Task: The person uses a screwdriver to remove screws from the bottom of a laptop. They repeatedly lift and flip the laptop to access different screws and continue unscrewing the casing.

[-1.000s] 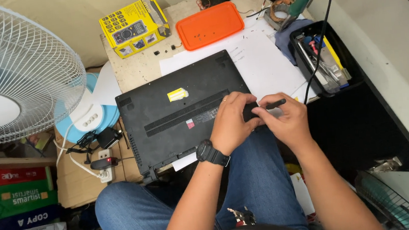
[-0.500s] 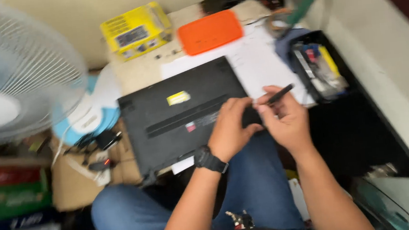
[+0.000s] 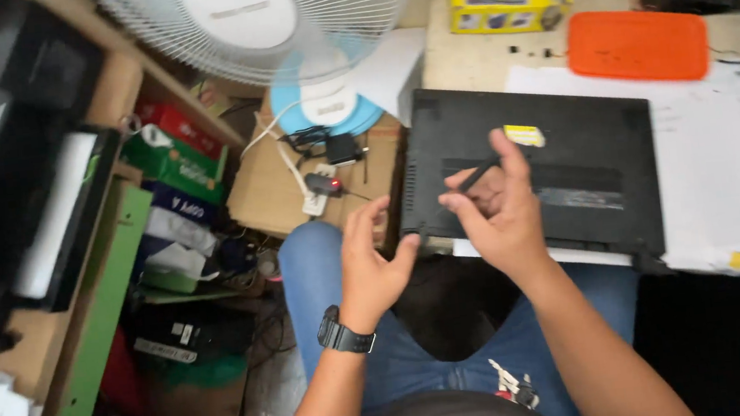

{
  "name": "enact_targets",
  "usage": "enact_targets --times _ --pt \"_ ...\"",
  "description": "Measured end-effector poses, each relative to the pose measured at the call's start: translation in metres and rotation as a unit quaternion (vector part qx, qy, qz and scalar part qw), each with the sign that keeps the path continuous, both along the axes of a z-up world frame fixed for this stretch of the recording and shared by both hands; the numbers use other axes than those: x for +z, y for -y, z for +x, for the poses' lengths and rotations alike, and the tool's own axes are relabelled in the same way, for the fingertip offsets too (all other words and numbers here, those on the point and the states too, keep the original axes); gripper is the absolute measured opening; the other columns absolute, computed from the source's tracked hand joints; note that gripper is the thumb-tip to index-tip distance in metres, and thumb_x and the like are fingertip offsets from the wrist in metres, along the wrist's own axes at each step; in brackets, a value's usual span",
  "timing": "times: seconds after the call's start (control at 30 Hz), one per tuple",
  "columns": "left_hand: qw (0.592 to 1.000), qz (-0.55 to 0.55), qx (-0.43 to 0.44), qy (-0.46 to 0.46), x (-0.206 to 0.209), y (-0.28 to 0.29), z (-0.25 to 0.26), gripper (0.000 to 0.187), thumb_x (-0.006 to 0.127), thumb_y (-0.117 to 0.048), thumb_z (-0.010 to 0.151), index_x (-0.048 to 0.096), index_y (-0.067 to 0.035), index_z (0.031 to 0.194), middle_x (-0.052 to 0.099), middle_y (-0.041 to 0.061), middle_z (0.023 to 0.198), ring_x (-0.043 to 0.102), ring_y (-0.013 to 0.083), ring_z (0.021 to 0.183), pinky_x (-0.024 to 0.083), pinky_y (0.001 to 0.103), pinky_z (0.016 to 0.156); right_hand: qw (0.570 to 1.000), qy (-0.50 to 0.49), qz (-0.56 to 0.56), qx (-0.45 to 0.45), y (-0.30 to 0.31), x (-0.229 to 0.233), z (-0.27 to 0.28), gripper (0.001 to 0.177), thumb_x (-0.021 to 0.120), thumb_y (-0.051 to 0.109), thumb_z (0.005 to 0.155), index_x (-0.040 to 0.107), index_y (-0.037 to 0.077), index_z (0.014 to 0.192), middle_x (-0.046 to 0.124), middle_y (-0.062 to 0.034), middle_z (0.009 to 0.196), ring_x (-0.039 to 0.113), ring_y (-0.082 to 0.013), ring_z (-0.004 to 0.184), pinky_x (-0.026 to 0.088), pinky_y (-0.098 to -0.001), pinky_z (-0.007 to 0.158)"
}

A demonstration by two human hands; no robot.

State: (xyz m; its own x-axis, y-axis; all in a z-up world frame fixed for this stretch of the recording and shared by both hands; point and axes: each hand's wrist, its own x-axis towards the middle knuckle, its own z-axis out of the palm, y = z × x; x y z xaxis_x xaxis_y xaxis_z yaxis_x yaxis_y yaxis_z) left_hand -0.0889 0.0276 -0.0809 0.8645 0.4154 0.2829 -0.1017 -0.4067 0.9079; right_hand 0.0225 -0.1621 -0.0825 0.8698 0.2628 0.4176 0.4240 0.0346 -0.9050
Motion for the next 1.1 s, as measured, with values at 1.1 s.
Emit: enact_targets --times 1.1 --pt "0.992 0.028 -0.078 -0.092 0.019 -0.005 0.009 0.061 0.094 -0.011 0.09 0.077 -0.001 0.148 0.073 0.024 0.14 0.077 0.0492 0.118 0.07 0.052 0.096 0.995 -0.074 -0.009 -0.059 0.047 0.007 -0.013 0.11 0.077 -0.015 0.098 0.016 0.008 0.186 0.078 -0.0218 0.103 0.087 -0.0307 0.086 0.075 -0.0403 0.077"
